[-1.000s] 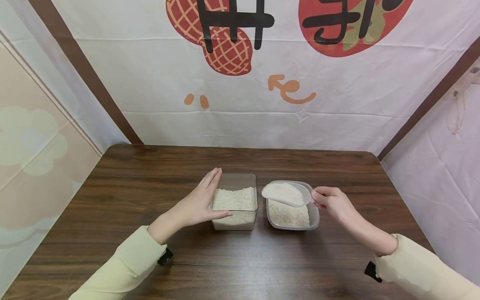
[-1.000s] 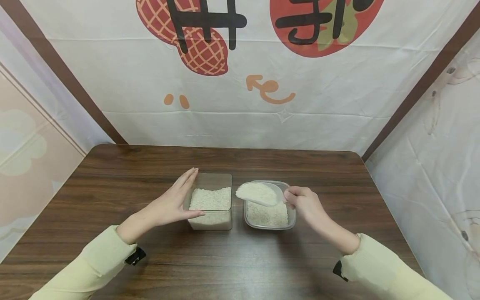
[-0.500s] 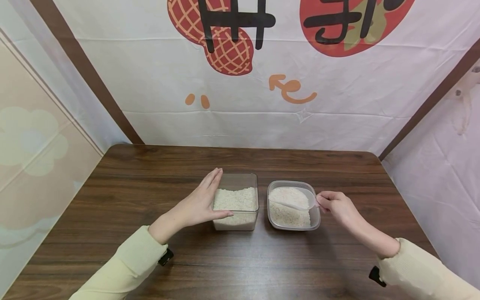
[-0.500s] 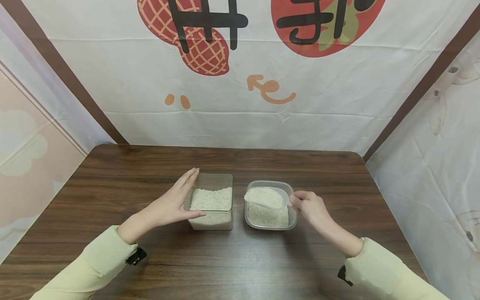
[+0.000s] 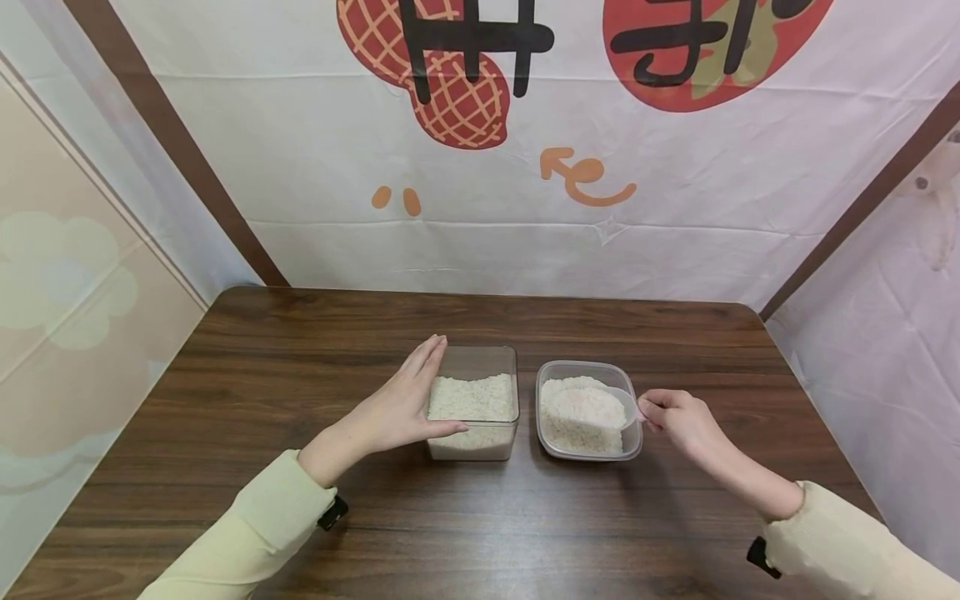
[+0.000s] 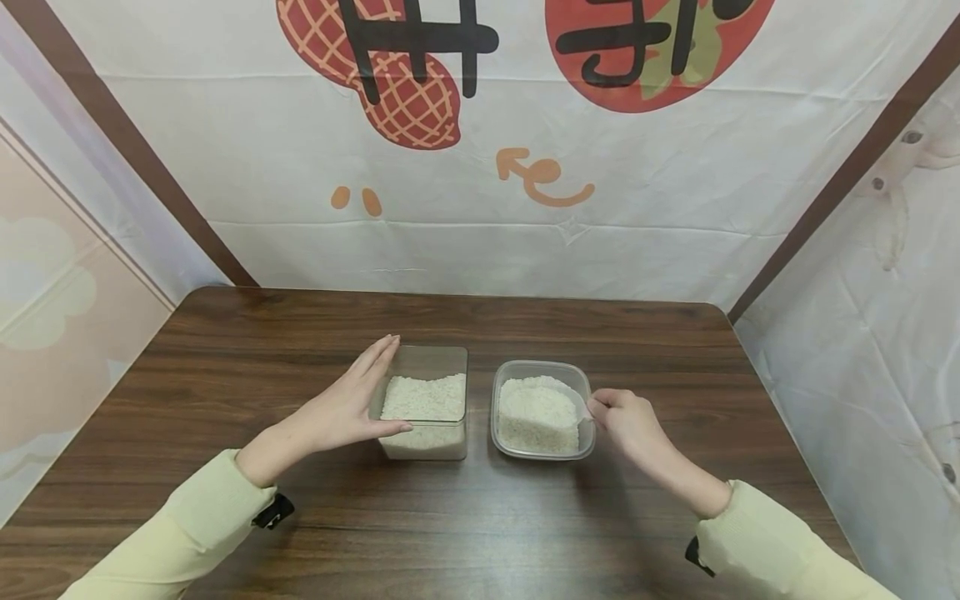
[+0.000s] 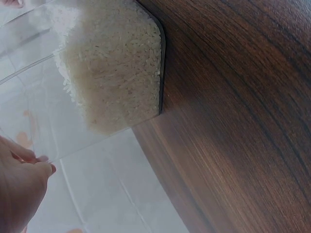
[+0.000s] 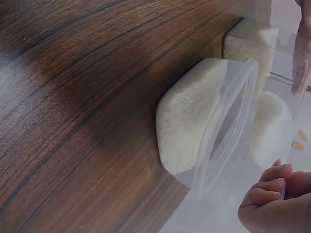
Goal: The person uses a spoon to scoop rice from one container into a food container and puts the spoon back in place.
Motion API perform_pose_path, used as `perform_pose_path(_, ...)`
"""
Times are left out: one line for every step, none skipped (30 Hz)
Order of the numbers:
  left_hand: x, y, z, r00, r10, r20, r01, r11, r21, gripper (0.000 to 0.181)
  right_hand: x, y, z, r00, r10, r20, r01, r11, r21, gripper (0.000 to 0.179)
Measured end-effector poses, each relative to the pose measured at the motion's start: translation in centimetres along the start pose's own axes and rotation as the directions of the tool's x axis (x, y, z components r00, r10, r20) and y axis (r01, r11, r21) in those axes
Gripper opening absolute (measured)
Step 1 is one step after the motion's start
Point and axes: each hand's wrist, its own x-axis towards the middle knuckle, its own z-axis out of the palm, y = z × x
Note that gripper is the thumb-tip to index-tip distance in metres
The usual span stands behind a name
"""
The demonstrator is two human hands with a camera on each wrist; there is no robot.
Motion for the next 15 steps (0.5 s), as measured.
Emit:
perform_pose_path(0.01, 0.0, 0.01, 1.0, 0.001, 0.0, -0.001, 1.0, 0.001, 0.11, 0.0, 0.02, 0.05, 1.0, -0.005, -0.002, 0.005, 1.0, -0.014, 0.028)
perform_pose_path(0.01, 0.01, 0.01, 1.0, 0.001, 0.0, -0.001, 1.0, 0.001, 0.11, 0.02, 0.04, 0.1, 1.0, -0.008, -0.004, 0.008, 1.0, -0.03, 0.028)
perform_pose_path(0.01, 0.0, 0.02, 1.0, 0.001, -0.001, -0.001, 1.0, 0.001, 0.11, 0.02, 0.08, 0.15, 1.0, -0.013, -0.004, 0.012, 0.999, -0.043, 0.028)
perform_pose_path(0.01, 0.0, 0.02, 1.0, 0.001, -0.002, -0.001, 1.0, 0.001, 0.11, 0.01, 0.08, 0.17, 1.0, -0.017, -0.003, 0.017, 0.998, -0.053, 0.028)
perform_pose_path(0.02, 0.0, 0.03, 1.0, 0.001, -0.001, -0.001, 1.0, 0.0, 0.11, 0.0, 0.06, 0.19, 1.0, -0.019, -0.001, 0.019, 0.998, -0.064, 0.028)
perform_pose_path(0.02, 0.0, 0.05, 1.0, 0.0, -0.001, 0.0, 1.0, -0.001, 0.11, -0.02, 0.07, 0.19, 1.0, -0.024, 0.006, 0.024, 0.997, -0.072, 0.027)
perform_pose_path(0.01, -0.01, 0.06, 1.0, -0.001, 0.0, 0.001, 1.0, -0.002, 0.11, -0.01, 0.08, 0.19, 1.0, -0.021, 0.008, 0.022, 0.997, -0.079, 0.027)
perform_pose_path(0.01, -0.02, 0.07, 1.0, -0.001, -0.001, 0.001, 1.0, -0.002, 0.11, 0.01, 0.1, 0.18, 1.0, -0.02, 0.01, 0.02, 0.996, -0.084, 0.027)
perform_pose_path(0.01, -0.01, 0.07, 1.0, -0.002, -0.001, 0.002, 1.0, -0.002, 0.11, 0.01, 0.11, 0.14, 1.0, -0.019, 0.013, 0.021, 0.996, -0.087, 0.026)
perform_pose_path(0.01, -0.01, 0.07, 1.0, -0.002, -0.001, 0.002, 1.0, -0.002, 0.11, 0.01, 0.09, 0.11, 1.0, -0.018, 0.013, 0.019, 0.996, -0.09, 0.026)
perform_pose_path(0.01, -0.01, 0.1, 1.0, -0.002, -0.002, 0.002, 1.0, -0.002, 0.11, 0.04, 0.11, 0.09, 1.0, -0.017, 0.01, 0.018, 0.995, -0.096, 0.026)
perform_pose_path(0.01, -0.01, 0.11, 1.0, -0.002, -0.002, 0.002, 1.0, -0.002, 0.11, 0.09, 0.17, 0.08, 1.0, -0.018, 0.007, 0.019, 0.995, -0.102, 0.025)
perform_pose_path(0.01, -0.01, 0.12, 1.0, -0.002, -0.003, 0.002, 1.0, -0.001, 0.11, 0.13, 0.2, 0.06, 1.0, -0.02, 0.005, 0.021, 0.994, -0.107, 0.026)
perform_pose_path(0.01, 0.0, 0.11, 1.0, -0.003, -0.003, 0.003, 1.0, -0.001, 0.11, 0.14, 0.22, 0.03, 1.0, -0.024, 0.003, 0.024, 0.993, -0.113, 0.025)
perform_pose_path(0.01, 0.01, 0.12, 1.0, -0.004, -0.002, 0.004, 1.0, 0.0, 0.11, 0.14, 0.22, 0.02, 1.0, -0.025, 0.0, 0.025, 0.993, -0.119, 0.025)
